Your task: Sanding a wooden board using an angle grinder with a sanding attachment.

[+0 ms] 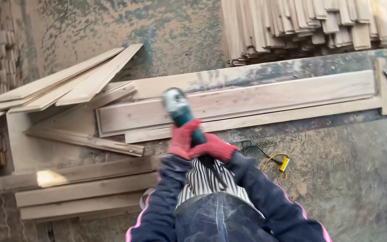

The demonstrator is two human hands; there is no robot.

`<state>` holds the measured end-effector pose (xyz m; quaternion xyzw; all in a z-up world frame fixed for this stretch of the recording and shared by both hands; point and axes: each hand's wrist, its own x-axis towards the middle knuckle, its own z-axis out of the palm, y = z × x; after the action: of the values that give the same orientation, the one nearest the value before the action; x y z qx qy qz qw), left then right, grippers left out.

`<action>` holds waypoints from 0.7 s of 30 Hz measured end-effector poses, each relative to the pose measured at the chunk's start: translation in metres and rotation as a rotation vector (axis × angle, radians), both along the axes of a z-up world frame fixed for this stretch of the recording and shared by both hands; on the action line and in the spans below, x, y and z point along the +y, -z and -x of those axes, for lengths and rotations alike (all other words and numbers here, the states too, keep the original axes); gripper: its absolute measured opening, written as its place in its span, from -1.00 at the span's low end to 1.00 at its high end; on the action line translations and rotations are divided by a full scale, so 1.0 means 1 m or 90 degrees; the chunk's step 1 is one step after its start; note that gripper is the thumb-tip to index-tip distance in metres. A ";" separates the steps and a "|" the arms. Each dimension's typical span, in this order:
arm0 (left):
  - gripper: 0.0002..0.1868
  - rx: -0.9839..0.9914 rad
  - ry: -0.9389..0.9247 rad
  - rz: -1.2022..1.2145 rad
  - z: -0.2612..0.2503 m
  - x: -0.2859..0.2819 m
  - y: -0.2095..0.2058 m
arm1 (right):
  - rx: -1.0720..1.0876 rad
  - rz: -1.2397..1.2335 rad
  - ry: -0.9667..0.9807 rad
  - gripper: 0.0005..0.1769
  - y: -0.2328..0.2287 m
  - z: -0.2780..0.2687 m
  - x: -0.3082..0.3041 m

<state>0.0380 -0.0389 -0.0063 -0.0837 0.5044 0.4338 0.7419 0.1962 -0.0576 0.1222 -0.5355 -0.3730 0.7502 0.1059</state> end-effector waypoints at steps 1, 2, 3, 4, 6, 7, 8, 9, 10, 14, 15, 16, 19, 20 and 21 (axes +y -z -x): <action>-0.48 0.003 0.014 -0.003 -0.046 0.008 -0.001 | 0.003 -0.003 0.014 -0.51 0.002 -0.032 -0.006; -0.48 0.022 0.066 -0.027 -0.092 0.012 -0.002 | -0.017 0.010 0.119 -0.57 0.005 -0.063 -0.015; -0.47 0.041 0.119 -0.052 -0.137 0.014 -0.002 | -0.037 0.023 0.224 -0.62 0.009 -0.093 -0.024; -0.47 0.046 0.124 -0.053 -0.164 0.017 -0.041 | -0.032 0.023 0.229 -0.62 0.014 -0.122 -0.032; -0.27 0.188 0.275 -0.133 -0.213 0.020 -0.119 | -0.055 0.023 0.379 -0.62 0.027 -0.176 -0.049; -0.27 0.194 0.275 -0.133 -0.238 0.021 -0.098 | -0.049 0.023 0.379 -0.62 0.023 -0.185 -0.051; -0.19 0.227 0.292 -0.146 -0.263 0.022 -0.077 | -0.042 0.017 0.424 -0.65 0.019 -0.195 -0.052; -0.10 0.261 0.309 -0.159 -0.287 0.024 -0.055 | -0.034 0.011 0.469 -0.67 0.015 -0.205 -0.053; -0.10 0.265 0.310 -0.165 -0.282 0.023 -0.075 | -0.029 0.006 0.471 -0.67 0.033 -0.213 -0.049; -0.45 0.137 0.170 -0.109 -0.272 0.019 -0.075 | 0.053 0.016 0.586 -0.63 0.052 -0.209 -0.039; -0.27 0.197 0.202 -0.146 -0.270 0.020 -0.054 | 0.059 0.029 0.568 -0.62 0.044 -0.197 -0.036; -0.27 0.197 0.202 -0.146 -0.256 0.021 -0.042 | 0.058 0.029 0.569 -0.62 0.036 -0.186 -0.035; -0.40 0.086 0.133 -0.115 -0.203 0.020 -0.025 | 0.054 0.034 0.483 -0.74 0.035 -0.152 -0.031; -0.52 0.015 0.097 -0.043 -0.181 0.017 -0.032 | 0.073 0.027 0.429 -0.74 0.048 -0.142 -0.031; -0.59 -0.056 0.062 0.029 -0.159 0.015 -0.040 | 0.092 0.021 0.375 -0.75 0.062 -0.133 -0.030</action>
<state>0.1971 -0.0240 0.0336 -0.0950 0.4846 0.3815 0.7814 0.3292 -0.0874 0.0602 -0.5678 -0.1812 0.7291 0.3365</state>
